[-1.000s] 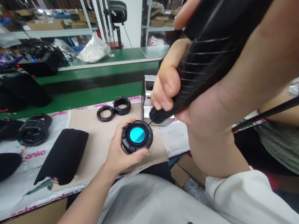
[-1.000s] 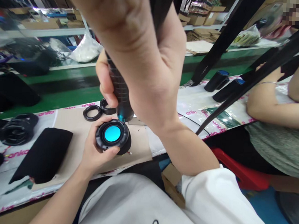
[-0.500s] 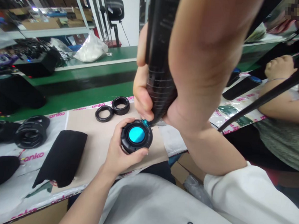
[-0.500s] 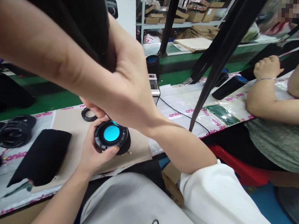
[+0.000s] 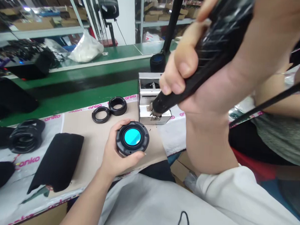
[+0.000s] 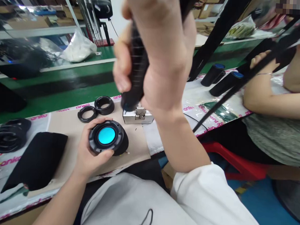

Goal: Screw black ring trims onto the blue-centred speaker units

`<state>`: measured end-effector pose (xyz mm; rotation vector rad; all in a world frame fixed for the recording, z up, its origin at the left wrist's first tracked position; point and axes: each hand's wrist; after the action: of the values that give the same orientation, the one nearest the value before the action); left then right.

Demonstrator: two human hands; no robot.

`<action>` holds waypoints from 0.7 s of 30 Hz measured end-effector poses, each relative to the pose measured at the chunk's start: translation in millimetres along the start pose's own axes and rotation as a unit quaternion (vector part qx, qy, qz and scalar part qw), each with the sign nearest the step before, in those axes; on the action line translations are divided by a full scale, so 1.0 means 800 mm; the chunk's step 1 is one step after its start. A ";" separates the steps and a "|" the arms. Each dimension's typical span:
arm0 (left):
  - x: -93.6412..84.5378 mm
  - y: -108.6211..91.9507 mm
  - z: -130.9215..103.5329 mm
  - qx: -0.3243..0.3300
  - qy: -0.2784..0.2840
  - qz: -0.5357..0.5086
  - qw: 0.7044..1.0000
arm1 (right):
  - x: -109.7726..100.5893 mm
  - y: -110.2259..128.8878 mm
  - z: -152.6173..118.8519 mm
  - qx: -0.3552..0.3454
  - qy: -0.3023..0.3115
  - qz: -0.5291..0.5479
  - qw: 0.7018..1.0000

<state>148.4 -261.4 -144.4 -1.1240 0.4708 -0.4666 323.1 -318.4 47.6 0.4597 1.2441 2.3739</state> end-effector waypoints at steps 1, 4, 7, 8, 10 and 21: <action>0.000 0.001 0.000 -0.005 0.003 -0.010 1.000 | -0.006 -0.005 -0.004 -0.002 0.000 0.002 1.000; 0.001 0.004 0.000 -0.013 0.001 -0.026 1.000 | -0.020 -0.042 -0.013 -0.002 -0.001 0.005 1.000; 0.001 0.004 0.001 -0.008 0.003 -0.031 0.999 | -0.029 -0.090 -0.012 -0.020 -0.026 0.009 0.999; 0.001 0.004 0.001 -0.005 0.005 -0.031 0.999 | -0.030 -0.103 -0.011 -0.035 -0.041 0.015 0.998; 0.000 0.004 0.000 -0.002 0.007 -0.026 1.000 | -0.032 -0.123 -0.009 -0.068 -0.064 0.030 0.995; -0.003 0.009 0.003 -0.049 0.033 -0.068 0.996 | -0.036 -0.082 -0.020 -0.118 -0.079 0.099 0.985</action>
<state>148.6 -256.1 -150.1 -1.2437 0.4808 -0.6049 354.4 -310.5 -18.3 0.7072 0.8699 2.5498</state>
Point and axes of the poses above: each hand's wrist, its own z-axis towards the middle knuckle, its own x-axis out of the palm, y = z × x, and after that the axes turned 11 degrees about -x, right-handed
